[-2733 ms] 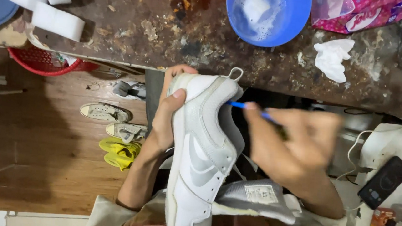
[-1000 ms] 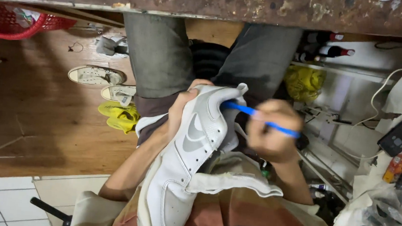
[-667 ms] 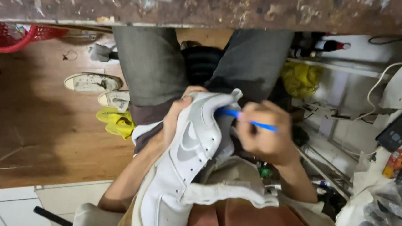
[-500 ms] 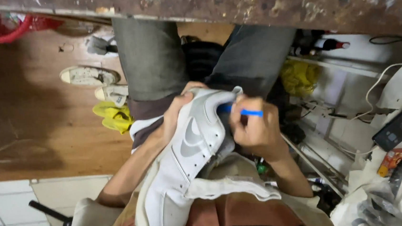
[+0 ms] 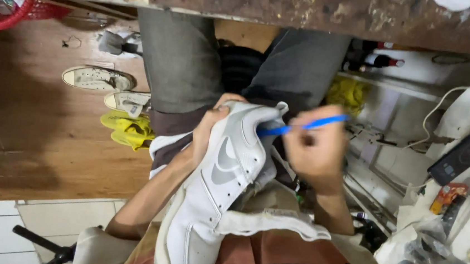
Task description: A person is cleaning a white sneaker by scrubbing it with a brush and soapy water on a workbench.
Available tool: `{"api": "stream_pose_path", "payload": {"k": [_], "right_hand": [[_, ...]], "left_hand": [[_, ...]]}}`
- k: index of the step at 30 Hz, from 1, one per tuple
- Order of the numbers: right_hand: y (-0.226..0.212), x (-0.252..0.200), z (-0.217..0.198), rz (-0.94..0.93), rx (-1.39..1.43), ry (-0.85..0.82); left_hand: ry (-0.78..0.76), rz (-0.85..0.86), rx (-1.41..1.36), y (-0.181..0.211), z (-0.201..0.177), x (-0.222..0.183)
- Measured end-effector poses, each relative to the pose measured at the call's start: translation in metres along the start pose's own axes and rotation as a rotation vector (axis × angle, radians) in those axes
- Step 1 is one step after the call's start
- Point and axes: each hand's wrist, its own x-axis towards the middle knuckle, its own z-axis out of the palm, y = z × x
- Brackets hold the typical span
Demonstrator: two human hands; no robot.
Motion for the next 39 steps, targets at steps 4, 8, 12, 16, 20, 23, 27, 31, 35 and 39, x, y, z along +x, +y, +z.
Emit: {"api": "stream_pose_path", "payload": {"k": [4, 8, 12, 16, 20, 23, 27, 31, 35, 39], "right_hand": [[0.004, 0.003, -0.002, -0.162, -0.016, 0.153], [0.002, 0.013, -0.005, -0.008, 0.015, 0.076], [0.005, -0.001, 0.019, -0.193, 0.093, -0.069], [0.015, 0.015, 0.004, -0.142, 0.215, 0.164], [0.028, 0.011, 0.006, -0.231, 0.105, 0.028], [0.034, 0.011, 0.010, -0.306, 0.093, 0.083], [0.022, 0.015, 0.001, -0.352, 0.058, 0.010], [0.030, 0.010, 0.008, -0.252, 0.036, 0.120], [0.025, 0.017, 0.001, -0.170, 0.034, 0.072], [0.004, 0.001, 0.015, 0.020, 0.028, -0.129]], "left_hand": [[0.042, 0.026, -0.044, 0.008, 0.004, -0.006], [0.035, 0.041, -0.020, 0.005, -0.008, 0.001], [0.071, 0.055, -0.026, 0.015, 0.004, -0.006], [0.079, 0.047, -0.070, 0.012, 0.002, -0.006], [0.071, 0.062, -0.052, 0.018, 0.005, -0.002], [0.090, 0.055, -0.072, 0.017, 0.005, -0.003], [0.080, 0.026, -0.104, 0.019, 0.010, -0.007], [0.083, 0.050, -0.072, 0.013, 0.005, -0.003], [0.099, 0.038, -0.097, 0.012, 0.002, 0.003], [0.094, 0.031, -0.080, 0.009, -0.002, 0.001]]}}
